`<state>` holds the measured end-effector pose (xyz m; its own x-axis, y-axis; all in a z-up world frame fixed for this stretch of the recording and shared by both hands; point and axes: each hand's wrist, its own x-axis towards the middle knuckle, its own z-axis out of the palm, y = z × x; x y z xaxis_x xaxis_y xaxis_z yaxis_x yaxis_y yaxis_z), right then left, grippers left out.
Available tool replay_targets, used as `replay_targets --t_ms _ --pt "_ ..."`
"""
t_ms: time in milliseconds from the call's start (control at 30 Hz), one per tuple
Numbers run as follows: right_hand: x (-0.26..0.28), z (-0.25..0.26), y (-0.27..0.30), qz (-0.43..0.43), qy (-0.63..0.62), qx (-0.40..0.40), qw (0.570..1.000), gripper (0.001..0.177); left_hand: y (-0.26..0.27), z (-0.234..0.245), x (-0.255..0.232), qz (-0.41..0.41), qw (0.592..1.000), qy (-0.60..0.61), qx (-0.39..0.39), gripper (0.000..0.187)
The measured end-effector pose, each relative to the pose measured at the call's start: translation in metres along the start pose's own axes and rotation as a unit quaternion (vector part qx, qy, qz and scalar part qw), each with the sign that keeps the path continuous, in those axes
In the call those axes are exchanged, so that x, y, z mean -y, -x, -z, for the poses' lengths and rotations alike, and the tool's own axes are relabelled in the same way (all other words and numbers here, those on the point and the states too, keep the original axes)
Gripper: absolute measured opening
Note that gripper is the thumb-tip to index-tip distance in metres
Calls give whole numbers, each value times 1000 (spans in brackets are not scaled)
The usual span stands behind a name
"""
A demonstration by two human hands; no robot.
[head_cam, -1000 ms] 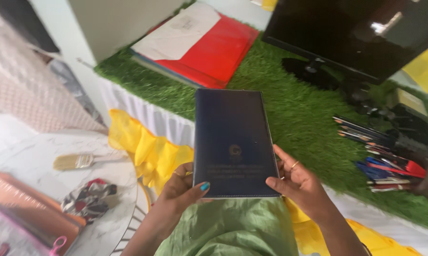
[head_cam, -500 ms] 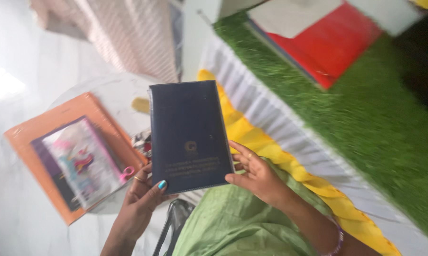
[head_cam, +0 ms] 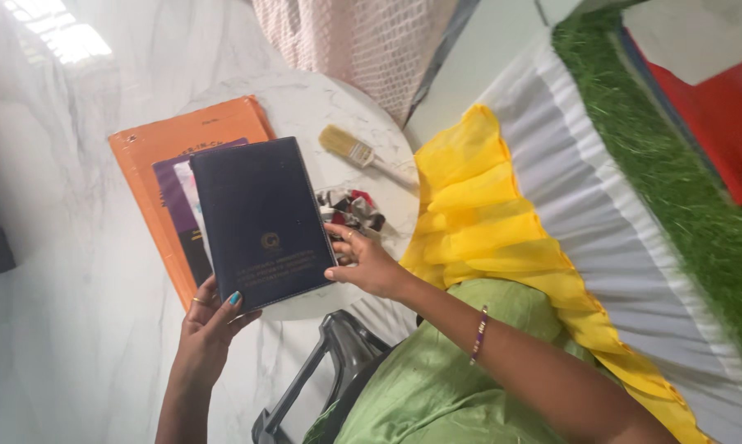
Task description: The person clears a desk by moving books, folders, stationery, and a monitor from a green artificial turf surface to a nearby round table. They handle items one at a time, including a red folder, a blue notebook, a pen holder, and a computer mouse, then remove the turf mat.
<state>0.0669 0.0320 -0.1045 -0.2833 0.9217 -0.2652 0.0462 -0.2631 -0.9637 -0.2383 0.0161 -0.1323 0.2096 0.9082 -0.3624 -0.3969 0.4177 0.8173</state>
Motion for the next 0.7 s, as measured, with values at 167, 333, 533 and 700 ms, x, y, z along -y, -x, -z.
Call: replay_targets --t_ms 167,333,533,700 --pt "-19 -18 -50 -27 -5 24 999 91 -19 38 8 -3 999 -2 -42 55" --pt "-36 -29 -86 -75 -9 23 997 101 -41 62 14 -9 994 -68 -90 57" --pt "-65 -29 -90 -33 -28 34 998 96 -53 58 10 -43 928 -327 -171 62" --pt "-38 -24 -59 -2 120 -3 993 71 -29 8 -18 -160 763 -587 -218 61"
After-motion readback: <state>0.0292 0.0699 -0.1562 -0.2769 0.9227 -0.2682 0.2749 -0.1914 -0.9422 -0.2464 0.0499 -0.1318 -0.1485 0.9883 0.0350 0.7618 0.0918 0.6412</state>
